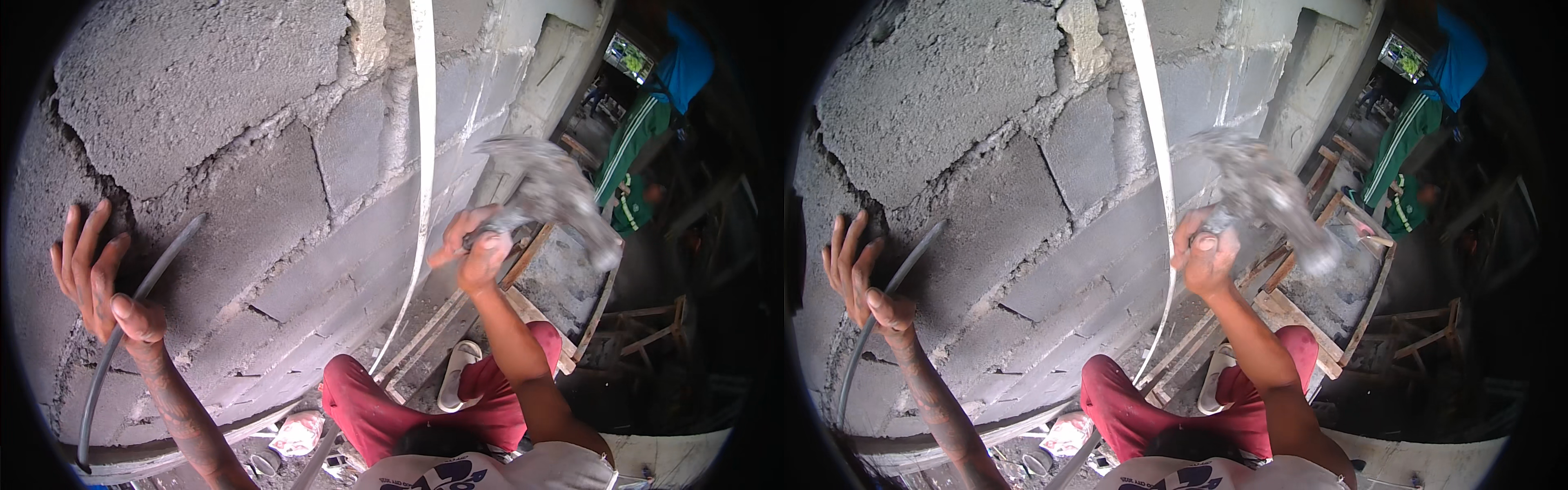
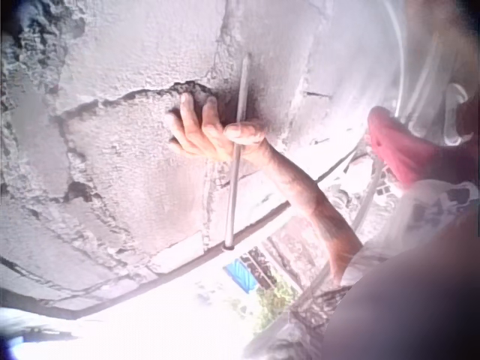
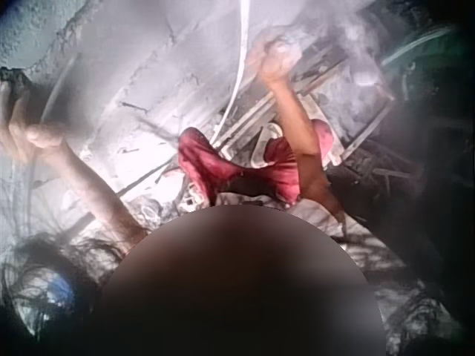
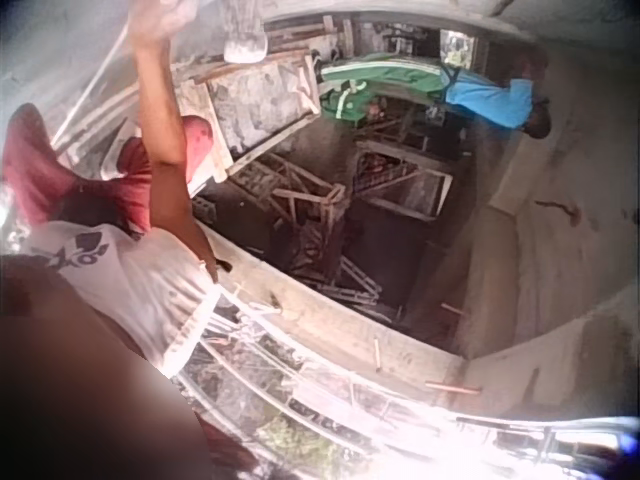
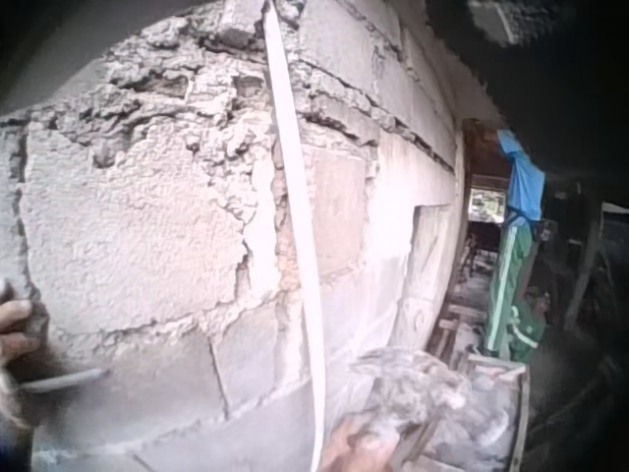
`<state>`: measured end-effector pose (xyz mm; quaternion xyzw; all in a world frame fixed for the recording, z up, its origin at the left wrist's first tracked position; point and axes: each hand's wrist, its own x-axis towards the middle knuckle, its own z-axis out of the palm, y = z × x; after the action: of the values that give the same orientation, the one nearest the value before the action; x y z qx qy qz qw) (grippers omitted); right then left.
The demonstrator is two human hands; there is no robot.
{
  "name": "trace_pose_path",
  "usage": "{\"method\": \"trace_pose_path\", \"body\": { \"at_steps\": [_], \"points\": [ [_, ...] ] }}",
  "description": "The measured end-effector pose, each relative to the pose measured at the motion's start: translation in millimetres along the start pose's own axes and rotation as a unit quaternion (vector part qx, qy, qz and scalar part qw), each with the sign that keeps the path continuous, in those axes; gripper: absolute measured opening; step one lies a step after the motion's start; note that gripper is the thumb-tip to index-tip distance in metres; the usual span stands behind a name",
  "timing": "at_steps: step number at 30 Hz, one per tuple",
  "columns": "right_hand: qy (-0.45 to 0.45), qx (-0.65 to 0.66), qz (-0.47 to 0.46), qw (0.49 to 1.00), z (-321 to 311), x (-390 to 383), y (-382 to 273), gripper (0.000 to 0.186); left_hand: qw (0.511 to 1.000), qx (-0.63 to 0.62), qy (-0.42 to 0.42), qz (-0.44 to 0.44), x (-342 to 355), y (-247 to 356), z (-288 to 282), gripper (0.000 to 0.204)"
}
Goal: The person secures a white conduit to a cinder block wall using a hammer and nails. They position the conduit, tap nails into the wall, and adjust the conduit as needed while working on scaffolding.
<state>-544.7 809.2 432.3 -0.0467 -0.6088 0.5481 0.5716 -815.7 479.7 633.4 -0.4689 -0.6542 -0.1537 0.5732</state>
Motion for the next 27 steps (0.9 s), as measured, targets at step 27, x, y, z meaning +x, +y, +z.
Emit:
{"method": "trace_pose_path", "body": {
  "at_steps": [27],
  "points": [
    [-0.06, -0.025, 0.031, 0.997, 6.1, -3.6, 20.1, 0.05, 1.0, 0.003, 0.002, -0.003, -2.9, -3.6, 1.6, 0.078]
  ]
}}
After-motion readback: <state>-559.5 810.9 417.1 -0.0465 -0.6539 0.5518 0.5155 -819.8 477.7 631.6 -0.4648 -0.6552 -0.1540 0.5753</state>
